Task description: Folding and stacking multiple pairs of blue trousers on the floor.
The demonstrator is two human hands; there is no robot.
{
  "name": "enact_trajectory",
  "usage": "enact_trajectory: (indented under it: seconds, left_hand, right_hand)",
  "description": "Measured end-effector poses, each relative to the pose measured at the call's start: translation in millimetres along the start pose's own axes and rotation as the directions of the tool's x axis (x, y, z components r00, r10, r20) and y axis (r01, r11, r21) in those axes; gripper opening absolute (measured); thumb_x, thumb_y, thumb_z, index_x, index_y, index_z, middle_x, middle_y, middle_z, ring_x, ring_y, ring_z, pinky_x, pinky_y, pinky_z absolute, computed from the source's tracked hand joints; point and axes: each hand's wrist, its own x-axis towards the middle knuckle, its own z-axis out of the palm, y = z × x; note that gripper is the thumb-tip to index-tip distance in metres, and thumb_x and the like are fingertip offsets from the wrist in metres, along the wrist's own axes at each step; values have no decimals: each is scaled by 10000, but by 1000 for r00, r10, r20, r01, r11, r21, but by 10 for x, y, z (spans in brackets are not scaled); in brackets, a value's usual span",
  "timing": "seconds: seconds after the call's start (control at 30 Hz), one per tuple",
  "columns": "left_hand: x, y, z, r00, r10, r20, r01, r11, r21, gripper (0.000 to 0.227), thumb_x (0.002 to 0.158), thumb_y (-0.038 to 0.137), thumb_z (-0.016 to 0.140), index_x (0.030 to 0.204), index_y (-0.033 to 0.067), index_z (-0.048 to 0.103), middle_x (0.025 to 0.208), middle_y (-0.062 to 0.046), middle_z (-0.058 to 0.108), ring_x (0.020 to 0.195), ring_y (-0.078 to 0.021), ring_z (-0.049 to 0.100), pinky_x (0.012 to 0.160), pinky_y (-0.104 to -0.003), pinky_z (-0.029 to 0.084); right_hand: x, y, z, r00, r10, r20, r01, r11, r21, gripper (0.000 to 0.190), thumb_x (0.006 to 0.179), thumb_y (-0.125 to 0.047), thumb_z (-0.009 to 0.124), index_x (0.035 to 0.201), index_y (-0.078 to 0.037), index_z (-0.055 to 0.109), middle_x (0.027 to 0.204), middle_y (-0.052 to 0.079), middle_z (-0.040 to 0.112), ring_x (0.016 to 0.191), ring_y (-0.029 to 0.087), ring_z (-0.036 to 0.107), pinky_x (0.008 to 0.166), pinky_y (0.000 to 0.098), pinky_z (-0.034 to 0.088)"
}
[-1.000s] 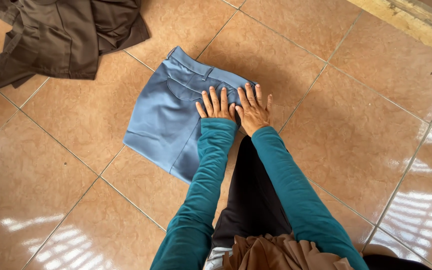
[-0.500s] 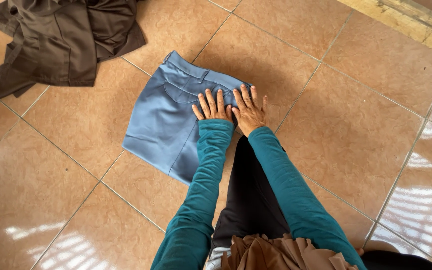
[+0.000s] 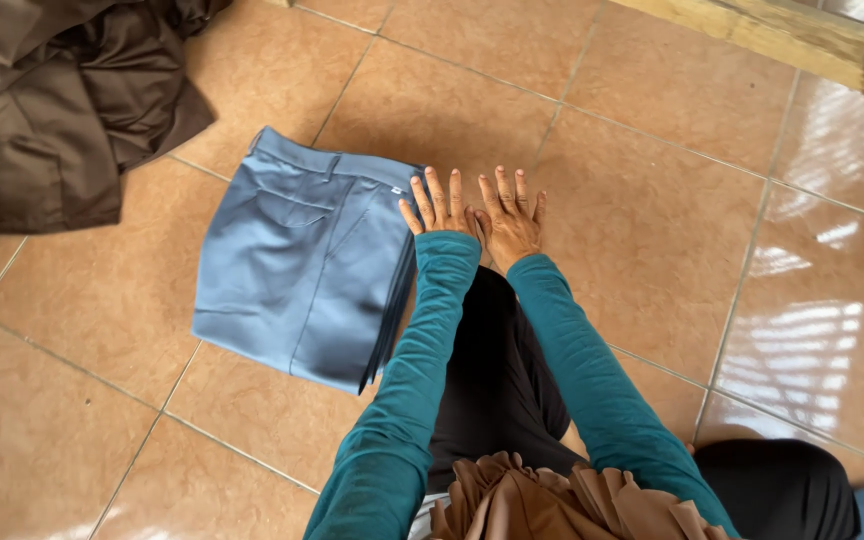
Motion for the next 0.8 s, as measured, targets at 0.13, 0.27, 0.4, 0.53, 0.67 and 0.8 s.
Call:
enact_trajectory:
  seconds: [0.13,0.27,0.4,0.53,0.67,0.8]
  left_hand:
    - [-75,90,71,999,15,48,-14,1000,-3,688,1083,381,456,1649,265,83,1720,-154,-23,1570,-393,-91,1221,-650,-99]
    - [-72,46,110,997,-3,82,2,1000,10,667,1090,404,416,1650,258,83,1719,-154,-28,1567,-393,-100,1216,-644,-124]
    - [-78,139,111,994,1,111,-3,1000,21,666,1087,429,403,1649,254,91,1719,-152,-29,1565,-393,-108,1214,-645,-130]
    - [-113,493,351,977,54,204,-57,998,8,663,1089,471,341,1647,254,56,1714,-151,-69,1559,-391,-141,1199,-648,-166]
    - [-324,1133,565,946,149,287,-142,989,-46,656,1102,468,316,1650,250,29,1710,-133,-123,1553,-386,-177,1203,-650,-165]
    - [-589,1603,788,908,236,346,-225,972,-72,662,1098,468,311,1649,237,27,1705,-134,-144,1547,-390,-189,1204,-658,-159]
  right_hand:
    - [-50,137,83,998,40,41,-40,999,6,593,1127,-511,243,1658,-370,21,1736,-38,-93,1579,262,-137,1240,647,-25]
    - [-38,107,149,996,52,70,-54,998,22,599,1121,-527,226,1651,-384,-15,1732,-45,-108,1576,252,-152,1239,639,-51]
    - [-95,180,100,995,65,80,-68,997,31,597,1121,-527,218,1650,-386,-20,1733,-43,-106,1578,248,-147,1240,635,-49]
    - [-262,592,132,987,146,67,-147,989,18,599,1117,-535,226,1647,-400,-19,1736,-42,-83,1584,248,-115,1241,628,-47]
    - [-642,1231,139,965,261,12,-261,965,34,615,1112,-558,249,1655,-379,24,1739,-42,-54,1592,267,-47,1250,635,-17]
    - [-1011,1643,137,934,356,1,-356,934,12,628,1105,-558,273,1657,-354,53,1741,-31,-20,1595,269,-38,1252,646,13]
